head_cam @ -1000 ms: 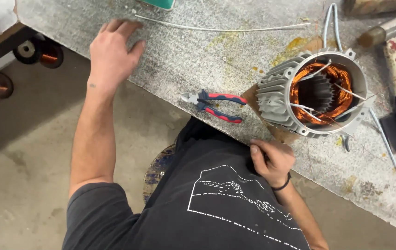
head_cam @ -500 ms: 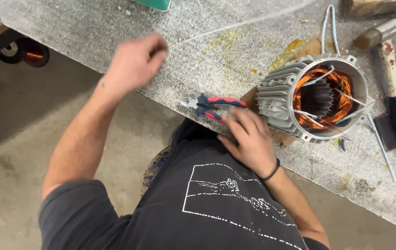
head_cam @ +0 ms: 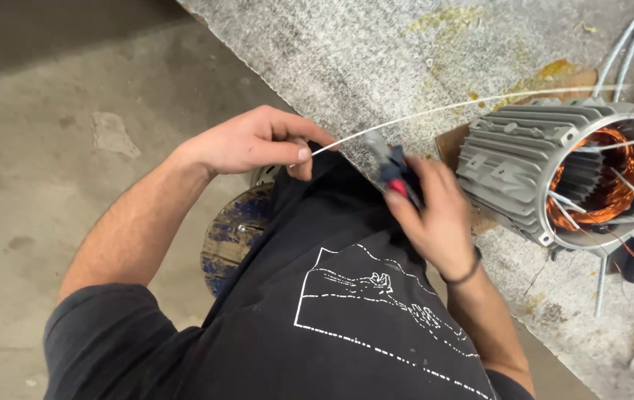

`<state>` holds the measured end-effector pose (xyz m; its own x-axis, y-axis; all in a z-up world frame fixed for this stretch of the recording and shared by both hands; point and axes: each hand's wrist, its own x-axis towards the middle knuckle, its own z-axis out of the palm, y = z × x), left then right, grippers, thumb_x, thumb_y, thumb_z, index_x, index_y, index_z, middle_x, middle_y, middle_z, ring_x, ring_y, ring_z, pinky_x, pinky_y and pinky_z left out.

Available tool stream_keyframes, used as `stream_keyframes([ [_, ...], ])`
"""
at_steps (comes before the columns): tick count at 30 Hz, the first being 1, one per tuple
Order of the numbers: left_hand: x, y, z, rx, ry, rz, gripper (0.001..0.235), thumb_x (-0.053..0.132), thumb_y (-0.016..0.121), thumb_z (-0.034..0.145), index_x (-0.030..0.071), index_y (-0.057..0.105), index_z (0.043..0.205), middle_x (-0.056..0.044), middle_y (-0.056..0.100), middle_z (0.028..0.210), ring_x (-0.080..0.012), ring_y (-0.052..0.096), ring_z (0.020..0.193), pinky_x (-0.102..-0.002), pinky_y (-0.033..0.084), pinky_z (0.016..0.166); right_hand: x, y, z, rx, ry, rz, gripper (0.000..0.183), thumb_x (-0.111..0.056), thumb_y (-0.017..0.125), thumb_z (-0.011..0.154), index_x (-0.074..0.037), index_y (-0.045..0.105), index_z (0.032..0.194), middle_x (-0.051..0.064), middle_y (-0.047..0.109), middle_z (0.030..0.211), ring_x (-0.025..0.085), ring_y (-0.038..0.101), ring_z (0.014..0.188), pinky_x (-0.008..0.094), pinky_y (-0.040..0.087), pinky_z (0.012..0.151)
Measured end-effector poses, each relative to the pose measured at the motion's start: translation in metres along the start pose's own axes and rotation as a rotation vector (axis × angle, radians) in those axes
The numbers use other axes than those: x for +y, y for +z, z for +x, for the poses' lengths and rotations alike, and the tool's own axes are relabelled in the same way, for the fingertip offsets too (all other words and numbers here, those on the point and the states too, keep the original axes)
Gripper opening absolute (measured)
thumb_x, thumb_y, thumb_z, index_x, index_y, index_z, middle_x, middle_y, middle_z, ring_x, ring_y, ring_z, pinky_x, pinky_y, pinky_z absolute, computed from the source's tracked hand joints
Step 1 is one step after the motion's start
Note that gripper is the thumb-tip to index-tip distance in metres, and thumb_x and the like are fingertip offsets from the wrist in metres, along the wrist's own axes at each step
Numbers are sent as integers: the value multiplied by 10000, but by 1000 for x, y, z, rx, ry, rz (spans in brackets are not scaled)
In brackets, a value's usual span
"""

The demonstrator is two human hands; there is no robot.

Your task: Manually winding copper coils into an electric motor stator core on a workshop table.

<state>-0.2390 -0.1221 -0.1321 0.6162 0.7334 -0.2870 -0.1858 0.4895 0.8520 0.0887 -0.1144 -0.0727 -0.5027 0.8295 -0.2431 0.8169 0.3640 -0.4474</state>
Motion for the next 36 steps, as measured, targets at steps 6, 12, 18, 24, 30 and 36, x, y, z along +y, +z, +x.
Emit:
stream_keyframes([
  [6, 15, 10, 17, -89, 116, -73, 384, 119, 593, 1022, 10, 674, 1381, -52, 741, 889, -113, 661, 825, -286, 564, 799, 25, 15, -30, -182, 242, 1336, 691, -192, 717, 905, -15, 425, 1506, 115, 638, 1299, 226, 651, 1157, 382, 523, 1045],
  [12, 35, 13, 24, -98, 52, -63, 402, 121, 569, 1013, 34, 630, 1401, -36, 743, 876, -104, 718, 821, -274, 612, 742, -9, -4, -11, -203, 170, 754, 509, -153, 738, 910, -7, 549, 1359, 131, 683, 1180, 241, 688, 1084, 390, 540, 975],
  [18, 33, 14, 17, -143, 67, 11, 446, 106, 562, 1008, 37, 620, 1446, -36, 736, 898, -91, 691, 833, -270, 592, 754, -19, -7, -2, -140, 84, 405, 541, -183, 706, 896, 1, 557, 1382, 187, 707, 1156, 342, 720, 1053, 398, 545, 919],
  [24, 35, 15, 17, -149, 61, -30, 447, 111, 538, 1023, 48, 604, 1460, -26, 725, 903, -83, 677, 837, -265, 589, 767, -20, -11, -7, -119, 44, 373, 643, -182, 704, 890, 37, 499, 1459, 248, 673, 1300, 394, 681, 1209, 430, 523, 1013],
  [30, 40, 17, 19, -149, 66, 82, 441, 111, 544, 1004, 71, 620, 1437, -17, 733, 901, -79, 686, 829, -263, 592, 753, -24, -13, -6, -81, 31, 374, 609, -167, 704, 902, 54, 505, 1434, 259, 650, 1331, 408, 669, 1224, 430, 518, 1020],
  [36, 44, 18, 16, -154, 39, 84, 449, 104, 542, 995, 79, 629, 1435, -18, 724, 874, -80, 670, 813, -265, 584, 751, -26, -16, -4, -68, 26, 370, 542, -138, 696, 905, 58, 535, 1383, 220, 648, 1218, 380, 687, 1113, 411, 529, 962],
])
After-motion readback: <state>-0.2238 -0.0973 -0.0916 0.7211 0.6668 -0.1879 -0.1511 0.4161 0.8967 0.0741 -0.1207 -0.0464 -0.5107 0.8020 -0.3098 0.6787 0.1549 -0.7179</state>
